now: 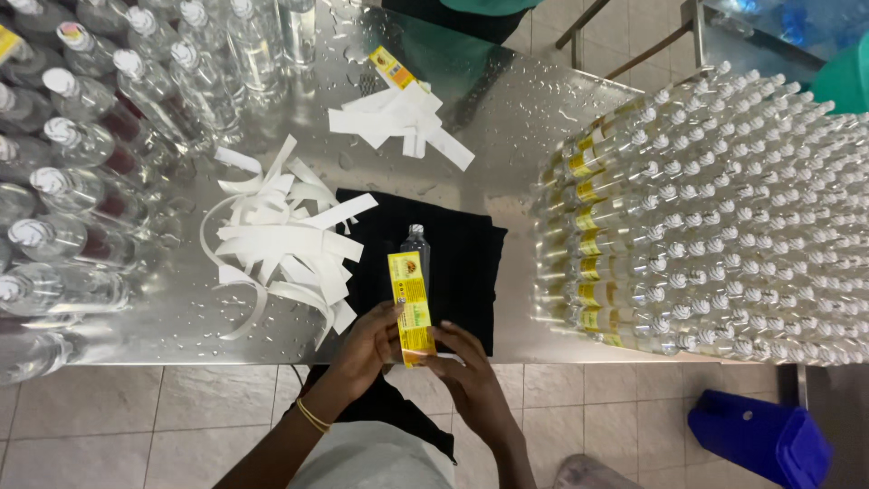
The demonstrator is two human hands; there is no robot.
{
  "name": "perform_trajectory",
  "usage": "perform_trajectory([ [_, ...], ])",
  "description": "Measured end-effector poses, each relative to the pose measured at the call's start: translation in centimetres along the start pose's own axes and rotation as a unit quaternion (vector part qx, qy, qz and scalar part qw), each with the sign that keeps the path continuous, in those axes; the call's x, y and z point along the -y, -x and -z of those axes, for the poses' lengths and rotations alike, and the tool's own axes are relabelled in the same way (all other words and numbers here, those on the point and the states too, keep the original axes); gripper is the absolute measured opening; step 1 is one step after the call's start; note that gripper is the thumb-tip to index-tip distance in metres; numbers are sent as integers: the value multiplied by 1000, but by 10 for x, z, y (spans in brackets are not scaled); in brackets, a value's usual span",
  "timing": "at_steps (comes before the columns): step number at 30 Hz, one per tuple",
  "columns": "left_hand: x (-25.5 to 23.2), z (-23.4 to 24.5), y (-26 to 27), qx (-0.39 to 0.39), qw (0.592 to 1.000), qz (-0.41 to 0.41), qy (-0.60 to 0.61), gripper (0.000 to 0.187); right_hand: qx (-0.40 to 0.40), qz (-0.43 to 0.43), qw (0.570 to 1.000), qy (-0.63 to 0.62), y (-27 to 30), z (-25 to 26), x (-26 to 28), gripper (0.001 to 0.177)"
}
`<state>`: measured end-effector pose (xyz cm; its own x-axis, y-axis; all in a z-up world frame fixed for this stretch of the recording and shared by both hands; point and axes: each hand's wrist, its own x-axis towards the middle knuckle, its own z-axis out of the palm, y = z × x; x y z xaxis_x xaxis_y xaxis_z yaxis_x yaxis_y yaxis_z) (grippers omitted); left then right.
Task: The person picks up clear plastic bottles from a table and wraps yellow labels around them by hand. They smooth the labels onto the bottles and place the finished items into a pile on the right side of the table. Another person is visible in the background performing the same task.
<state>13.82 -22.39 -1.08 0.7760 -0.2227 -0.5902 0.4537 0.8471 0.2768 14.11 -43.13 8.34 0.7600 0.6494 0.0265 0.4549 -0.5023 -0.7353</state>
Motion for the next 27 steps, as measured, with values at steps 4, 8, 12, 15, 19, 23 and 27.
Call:
perform_trajectory([
  [4, 13, 10, -12, -66, 997, -28, -32, 21, -41, -100, 992, -61, 13, 16, -29, 28],
  [8, 18, -12, -2, -93, 994, -44, -46, 28, -129, -250, 941, -186, 16, 16, -58, 38],
  [12, 25, -29, 0, -141, 986, -75, -51, 28, -169, -403, 827, -353, 12, -5, -63, 41],
  [15, 38, -31, 4, -173, 980, -88, -47, 31, -107, -354, 822, -432, 24, -38, -70, 65],
  [19, 49, -30, 4, -193, 975, -98, -47, 31, -202, -365, 744, -522, -7, -60, -52, 42],
  [23, 54, -19, 2, -202, 966, -117, -110, 46, -277, -398, 701, -524, -23, -72, -64, 23],
  [27, 51, -9, -7, -284, 919, -158, -225, 38, -248, -432, 744, -445, -33, -65, -67, 38],
])
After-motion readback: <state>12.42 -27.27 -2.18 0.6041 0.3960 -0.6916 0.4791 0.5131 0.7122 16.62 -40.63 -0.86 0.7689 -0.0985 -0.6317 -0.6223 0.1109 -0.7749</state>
